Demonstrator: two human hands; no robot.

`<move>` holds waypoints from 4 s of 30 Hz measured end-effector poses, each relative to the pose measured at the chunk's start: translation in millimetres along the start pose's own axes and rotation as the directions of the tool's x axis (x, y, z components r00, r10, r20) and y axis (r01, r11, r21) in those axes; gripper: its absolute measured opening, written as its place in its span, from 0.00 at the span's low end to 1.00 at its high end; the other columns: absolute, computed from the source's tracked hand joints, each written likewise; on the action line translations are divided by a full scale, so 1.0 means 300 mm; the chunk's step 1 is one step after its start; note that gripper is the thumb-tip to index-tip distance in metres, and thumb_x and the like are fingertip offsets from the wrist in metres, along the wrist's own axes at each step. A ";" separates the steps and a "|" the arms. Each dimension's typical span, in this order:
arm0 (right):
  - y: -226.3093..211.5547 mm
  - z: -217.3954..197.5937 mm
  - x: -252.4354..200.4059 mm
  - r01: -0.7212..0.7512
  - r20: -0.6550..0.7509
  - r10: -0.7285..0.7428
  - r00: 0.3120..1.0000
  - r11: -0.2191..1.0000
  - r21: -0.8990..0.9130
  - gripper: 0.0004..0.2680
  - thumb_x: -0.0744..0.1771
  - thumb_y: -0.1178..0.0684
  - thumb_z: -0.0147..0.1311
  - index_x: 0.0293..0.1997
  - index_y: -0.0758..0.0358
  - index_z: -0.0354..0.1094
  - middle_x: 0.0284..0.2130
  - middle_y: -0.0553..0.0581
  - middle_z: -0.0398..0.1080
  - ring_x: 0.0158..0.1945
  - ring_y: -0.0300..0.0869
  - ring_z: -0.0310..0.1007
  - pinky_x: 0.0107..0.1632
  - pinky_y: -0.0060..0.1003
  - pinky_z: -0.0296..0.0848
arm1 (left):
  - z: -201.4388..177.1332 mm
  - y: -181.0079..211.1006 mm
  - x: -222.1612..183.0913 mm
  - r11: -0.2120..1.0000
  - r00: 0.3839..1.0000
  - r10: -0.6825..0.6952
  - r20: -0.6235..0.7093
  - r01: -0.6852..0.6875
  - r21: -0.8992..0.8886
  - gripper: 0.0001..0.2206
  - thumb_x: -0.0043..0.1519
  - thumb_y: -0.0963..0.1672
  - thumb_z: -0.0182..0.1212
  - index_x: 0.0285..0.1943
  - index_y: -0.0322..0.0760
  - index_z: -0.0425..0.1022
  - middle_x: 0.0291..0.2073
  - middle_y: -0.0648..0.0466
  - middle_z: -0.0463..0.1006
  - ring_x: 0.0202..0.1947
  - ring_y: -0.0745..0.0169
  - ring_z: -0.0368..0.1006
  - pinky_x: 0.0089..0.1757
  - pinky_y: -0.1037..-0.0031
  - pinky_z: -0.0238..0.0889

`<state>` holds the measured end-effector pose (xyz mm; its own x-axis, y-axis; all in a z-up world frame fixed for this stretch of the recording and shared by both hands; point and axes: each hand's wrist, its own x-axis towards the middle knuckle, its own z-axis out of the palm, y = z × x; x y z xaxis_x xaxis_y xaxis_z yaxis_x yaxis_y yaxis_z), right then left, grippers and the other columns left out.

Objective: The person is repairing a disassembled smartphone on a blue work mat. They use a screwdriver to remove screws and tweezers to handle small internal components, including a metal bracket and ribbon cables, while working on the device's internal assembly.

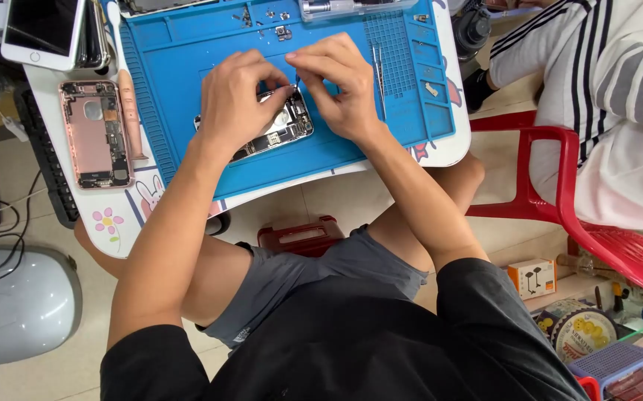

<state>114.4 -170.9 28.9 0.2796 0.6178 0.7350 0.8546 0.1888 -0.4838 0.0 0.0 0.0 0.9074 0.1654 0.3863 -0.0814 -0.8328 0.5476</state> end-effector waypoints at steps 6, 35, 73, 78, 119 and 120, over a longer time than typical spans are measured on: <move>0.022 0.000 -0.007 0.032 -0.026 -0.032 0.999 0.999 0.016 0.06 0.72 0.63 0.58 0.53 0.58 0.75 0.37 0.55 0.78 0.40 0.45 0.74 0.47 0.43 0.67 | 0.011 -0.007 -0.003 1.000 1.000 -0.003 -0.007 0.003 0.028 0.05 0.64 0.45 0.76 0.38 0.46 0.84 0.32 0.60 0.77 0.32 0.55 0.70 0.28 0.62 0.60; 0.087 0.018 -0.042 -0.055 -0.018 0.059 0.998 0.983 0.177 0.09 0.72 0.60 0.59 0.56 0.49 0.74 0.33 0.49 0.74 0.35 0.40 0.68 0.45 0.38 0.67 | -0.100 0.084 -0.010 0.984 0.982 0.106 0.154 -0.126 0.127 0.21 0.58 0.54 0.77 0.52 0.39 0.86 0.43 0.53 0.80 0.44 0.51 0.75 0.38 0.58 0.70; 0.059 0.014 -0.037 -0.201 0.013 0.203 0.979 0.952 0.232 0.09 0.70 0.63 0.61 0.54 0.52 0.74 0.38 0.53 0.74 0.38 0.41 0.73 0.39 0.33 0.76 | -0.092 0.063 -0.008 0.948 0.946 0.256 0.200 -0.286 0.139 0.28 0.50 0.57 0.77 0.52 0.35 0.85 0.46 0.49 0.79 0.45 0.47 0.76 0.42 0.56 0.70; 0.044 0.016 -0.037 -0.190 -0.005 0.196 0.981 0.956 0.223 0.08 0.70 0.65 0.63 0.51 0.55 0.76 0.35 0.53 0.73 0.34 0.38 0.68 0.35 0.31 0.69 | -0.097 0.049 -0.034 0.928 0.939 0.305 0.159 -0.330 0.174 0.28 0.50 0.59 0.80 0.46 0.36 0.86 0.47 0.50 0.81 0.43 0.50 0.75 0.39 0.56 0.68; 0.013 0.017 -0.054 -0.200 0.195 0.197 0.961 0.980 -0.006 0.09 0.77 0.50 0.40 0.50 0.66 0.62 0.34 0.61 0.76 0.39 0.48 0.82 0.37 0.37 0.78 | -0.066 -0.012 -0.074 0.957 0.957 0.286 0.044 -0.287 0.033 0.26 0.49 0.55 0.85 0.47 0.35 0.87 0.46 0.54 0.74 0.41 0.52 0.65 0.36 0.61 0.63; 0.013 0.018 -0.055 -0.202 0.200 0.197 0.960 0.979 0.005 0.09 0.77 0.51 0.41 0.50 0.67 0.62 0.35 0.63 0.76 0.40 0.49 0.83 0.37 0.37 0.79 | -0.066 -0.012 -0.075 0.957 0.957 0.287 0.045 -0.288 0.025 0.25 0.49 0.54 0.85 0.46 0.35 0.87 0.46 0.54 0.74 0.41 0.51 0.65 0.37 0.60 0.63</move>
<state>110.6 -176.2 12.4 0.3490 0.7830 0.5149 0.7780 0.0642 -0.6249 -28.2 9.8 4.1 0.8634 -0.1044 0.4935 -0.3293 -0.8578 0.3946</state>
